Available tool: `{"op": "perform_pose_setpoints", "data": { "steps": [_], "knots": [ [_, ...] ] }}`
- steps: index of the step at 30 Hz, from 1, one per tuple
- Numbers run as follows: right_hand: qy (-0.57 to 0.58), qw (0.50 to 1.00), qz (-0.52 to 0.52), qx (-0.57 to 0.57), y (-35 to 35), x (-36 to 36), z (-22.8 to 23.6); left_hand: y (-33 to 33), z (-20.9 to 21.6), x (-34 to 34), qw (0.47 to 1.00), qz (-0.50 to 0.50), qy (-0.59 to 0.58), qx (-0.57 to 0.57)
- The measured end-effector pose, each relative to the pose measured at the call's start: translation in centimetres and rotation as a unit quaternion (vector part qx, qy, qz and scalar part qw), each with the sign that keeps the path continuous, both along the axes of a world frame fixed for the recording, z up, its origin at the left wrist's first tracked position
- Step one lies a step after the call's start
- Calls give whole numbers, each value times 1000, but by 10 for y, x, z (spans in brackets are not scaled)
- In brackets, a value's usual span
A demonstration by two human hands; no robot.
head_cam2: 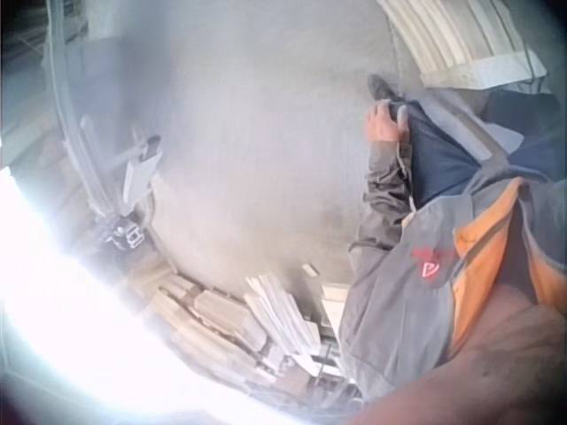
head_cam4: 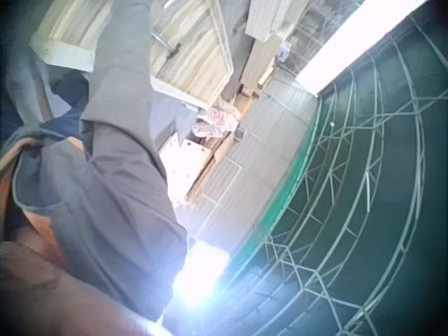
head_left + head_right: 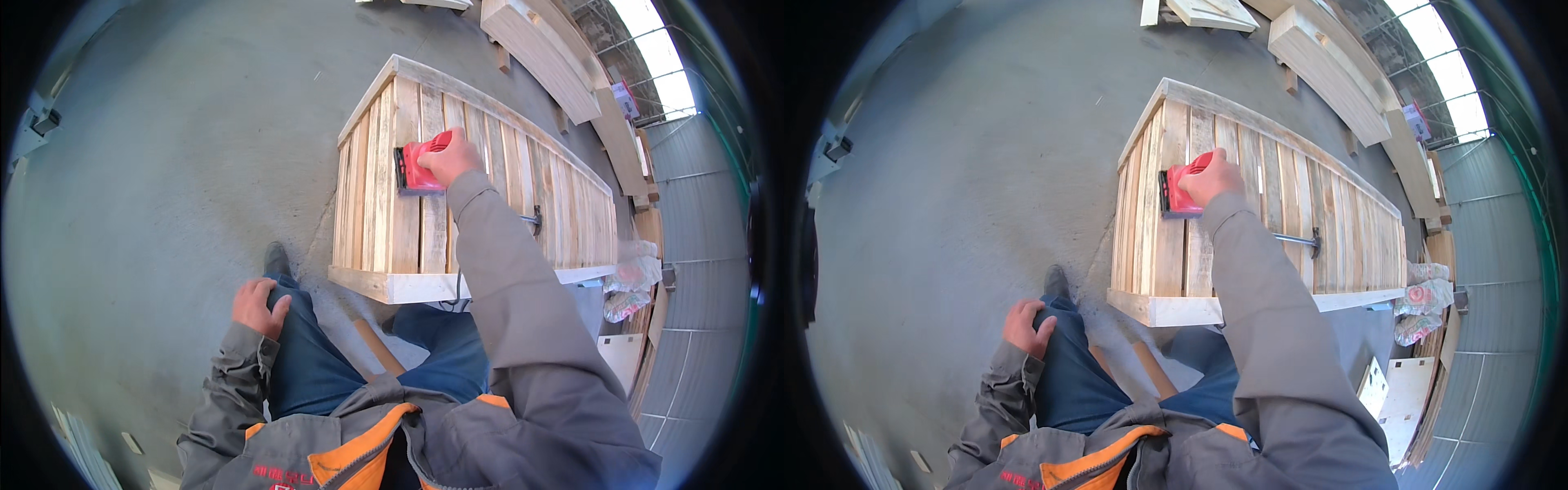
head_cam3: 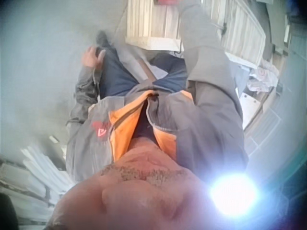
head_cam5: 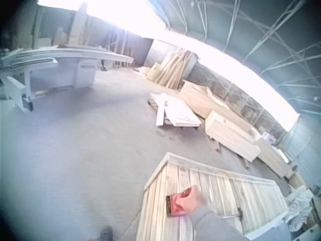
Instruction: The person uses a red electric sander to smooth the surface of a wooden slatted structure. They move the sander along the slats and edges, occasionally pausing to adjust the power cord to prevent it from getting caught.
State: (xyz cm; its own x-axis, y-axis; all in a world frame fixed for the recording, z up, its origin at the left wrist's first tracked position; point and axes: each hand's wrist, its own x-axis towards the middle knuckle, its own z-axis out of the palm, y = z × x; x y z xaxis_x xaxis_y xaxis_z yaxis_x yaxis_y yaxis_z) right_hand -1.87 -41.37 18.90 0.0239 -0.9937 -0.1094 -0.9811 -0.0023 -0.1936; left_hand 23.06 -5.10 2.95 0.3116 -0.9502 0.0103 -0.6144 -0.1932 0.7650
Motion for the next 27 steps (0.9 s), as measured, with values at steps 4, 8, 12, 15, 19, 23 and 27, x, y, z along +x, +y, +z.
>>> {"op": "perform_pose_setpoints", "data": {
  "steps": [4,8,12,15,19,23,27],
  "knots": [
    [-10,1000,-8,-11,-25,3,-4,-1,0,5,999,9,29,-14],
    [-11,1000,23,-4,-53,19,-11,-7,4,13,999,-6,34,-13],
    [20,1000,7,-4,-83,44,-2,-12,6,13,999,-16,42,-10],
    [9,1000,15,-8,-104,47,-4,-13,4,14,999,-12,46,-9],
    [-24,999,29,-1,-133,49,-12,-14,4,16,998,-5,60,-6],
    [-39,999,21,0,-158,53,-12,-19,7,16,998,-10,58,8],
    [-47,999,6,4,-177,58,-12,-19,4,17,998,-11,57,6]
  ]
}}
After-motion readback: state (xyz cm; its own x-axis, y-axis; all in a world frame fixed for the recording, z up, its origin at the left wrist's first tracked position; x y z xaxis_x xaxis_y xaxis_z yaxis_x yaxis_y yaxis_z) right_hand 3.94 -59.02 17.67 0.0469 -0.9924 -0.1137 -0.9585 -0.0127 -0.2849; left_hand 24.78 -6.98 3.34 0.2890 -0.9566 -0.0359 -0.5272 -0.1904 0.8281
